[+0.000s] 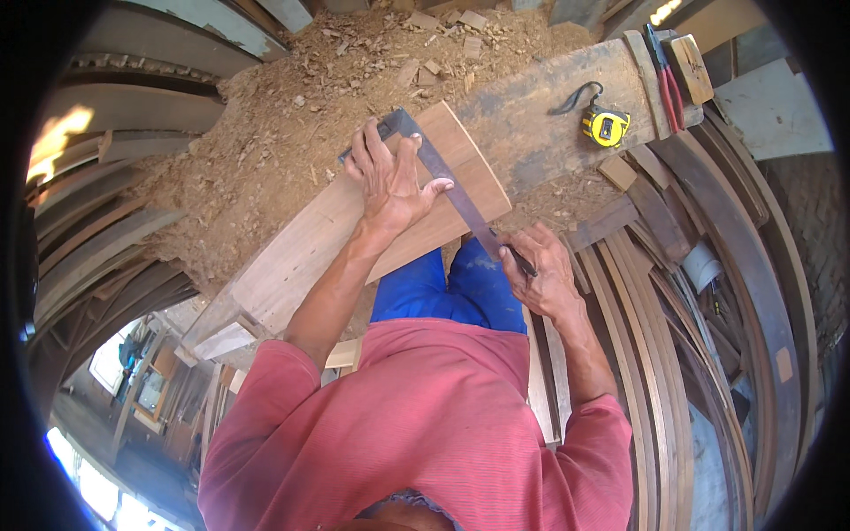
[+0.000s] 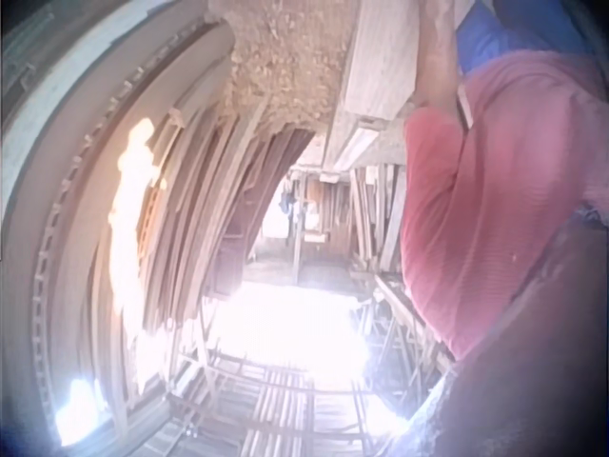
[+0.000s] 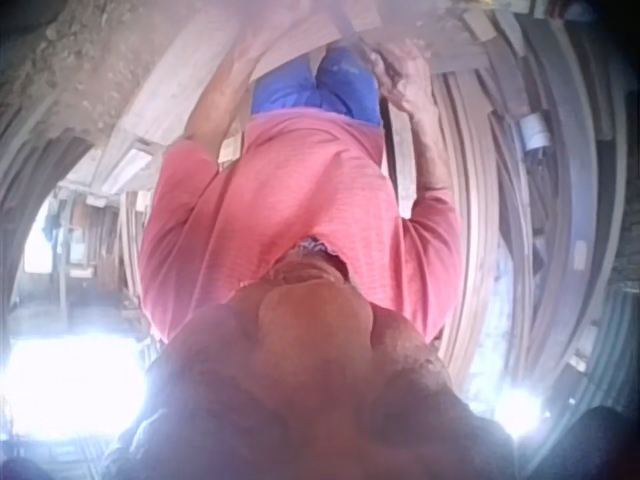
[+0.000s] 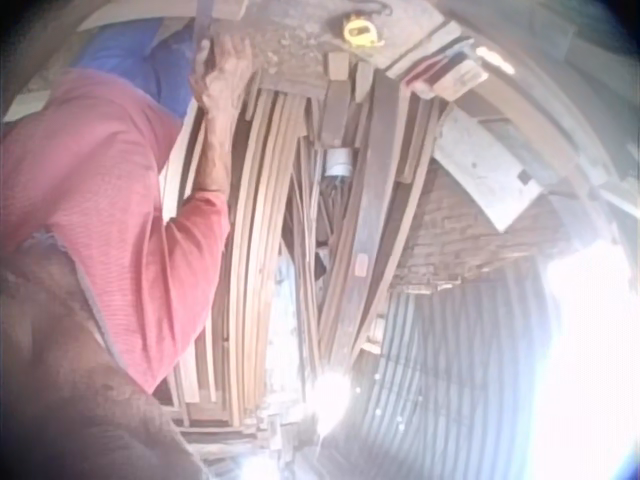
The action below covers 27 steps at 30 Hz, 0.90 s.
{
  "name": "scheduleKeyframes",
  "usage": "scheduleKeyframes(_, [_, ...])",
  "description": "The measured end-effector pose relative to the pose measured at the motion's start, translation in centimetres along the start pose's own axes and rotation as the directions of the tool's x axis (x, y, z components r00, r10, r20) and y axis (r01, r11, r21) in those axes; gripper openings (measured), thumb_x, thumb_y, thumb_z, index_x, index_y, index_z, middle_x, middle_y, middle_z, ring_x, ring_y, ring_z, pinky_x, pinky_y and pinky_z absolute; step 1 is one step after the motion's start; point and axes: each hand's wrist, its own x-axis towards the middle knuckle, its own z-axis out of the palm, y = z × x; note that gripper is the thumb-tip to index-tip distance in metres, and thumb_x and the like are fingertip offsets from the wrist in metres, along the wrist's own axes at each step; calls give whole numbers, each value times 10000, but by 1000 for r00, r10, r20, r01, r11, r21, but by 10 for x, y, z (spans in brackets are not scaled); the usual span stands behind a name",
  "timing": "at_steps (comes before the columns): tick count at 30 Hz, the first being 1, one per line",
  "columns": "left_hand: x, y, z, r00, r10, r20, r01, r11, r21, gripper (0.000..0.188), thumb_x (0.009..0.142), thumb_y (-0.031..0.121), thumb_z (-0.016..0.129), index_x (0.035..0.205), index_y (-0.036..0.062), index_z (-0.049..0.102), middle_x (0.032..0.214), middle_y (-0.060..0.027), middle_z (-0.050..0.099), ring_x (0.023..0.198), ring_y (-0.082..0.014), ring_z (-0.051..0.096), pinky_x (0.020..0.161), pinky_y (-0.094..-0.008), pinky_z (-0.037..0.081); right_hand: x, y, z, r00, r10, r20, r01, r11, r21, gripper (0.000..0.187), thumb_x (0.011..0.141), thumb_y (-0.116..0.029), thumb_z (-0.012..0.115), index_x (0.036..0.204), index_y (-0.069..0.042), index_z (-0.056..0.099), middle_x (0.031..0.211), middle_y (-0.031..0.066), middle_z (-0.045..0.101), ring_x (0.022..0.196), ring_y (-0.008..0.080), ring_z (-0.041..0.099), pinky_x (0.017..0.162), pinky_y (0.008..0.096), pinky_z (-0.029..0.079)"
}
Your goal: The person uses a square and a pencil to mark lines on a wooden board placed on a workbench.
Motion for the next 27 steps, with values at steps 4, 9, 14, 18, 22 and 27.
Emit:
scheduleKeyframes(4, [1,1,-10,1000,24,10,-23,999,-24,834,711,554,967,1385,167,662,1620,-348,304,1504,-524,282,1153,-719,228,22,-6,9,990,-4,-144,-21,985,-170,58,977,-68,713,1023,-33,715,904,174,673,865,414,670,848,528,529])
scheduleKeyframes(9, [8,-44,-24,961,273,38,-272,962,-41,782,759,432,962,1469,258,684,1578,-276,421,1431,-483,418,1167,-635,328,75,-3,56,975,-4,-222,-18,995,-94,170,975,-28,721,1146,-23,725,961,188,689,900,416,699,781,484,559])
scheduleKeyframes(14, [13,-84,-24,931,362,37,-345,911,-225,787,768,311,963,1501,366,680,1567,-232,481,1333,-465,511,1094,-544,478,102,-19,85,963,-84,-257,60,993,-100,356,918,-73,799,1271,-61,757,933,178,697,859,383,694,726,488,542])
scheduleKeyframes(18, [5,-89,-26,929,364,61,-345,915,-211,811,764,320,964,1518,386,670,1615,-234,455,1304,-456,514,1088,-546,484,108,-25,91,946,-109,-306,77,990,-114,389,892,-68,816,1277,-60,757,936,158,699,853,361,684,729,468,533])
scheduleKeyframes(22, [5,-84,-24,935,346,80,-326,926,-188,833,744,321,975,1516,398,672,1669,-233,410,1285,-442,507,1086,-541,478,109,-23,94,941,-124,-314,77,984,-159,409,880,-65,826,1283,-60,755,947,152,709,860,349,686,741,465,536])
scheduleKeyframes(27, [5,-83,-19,936,348,58,-331,923,-199,843,724,306,985,1502,410,681,1702,-226,376,1270,-424,504,1076,-539,473,109,-21,102,927,-117,-357,68,987,-148,399,870,-65,842,1260,-68,761,937,143,713,850,339,684,734,458,539])
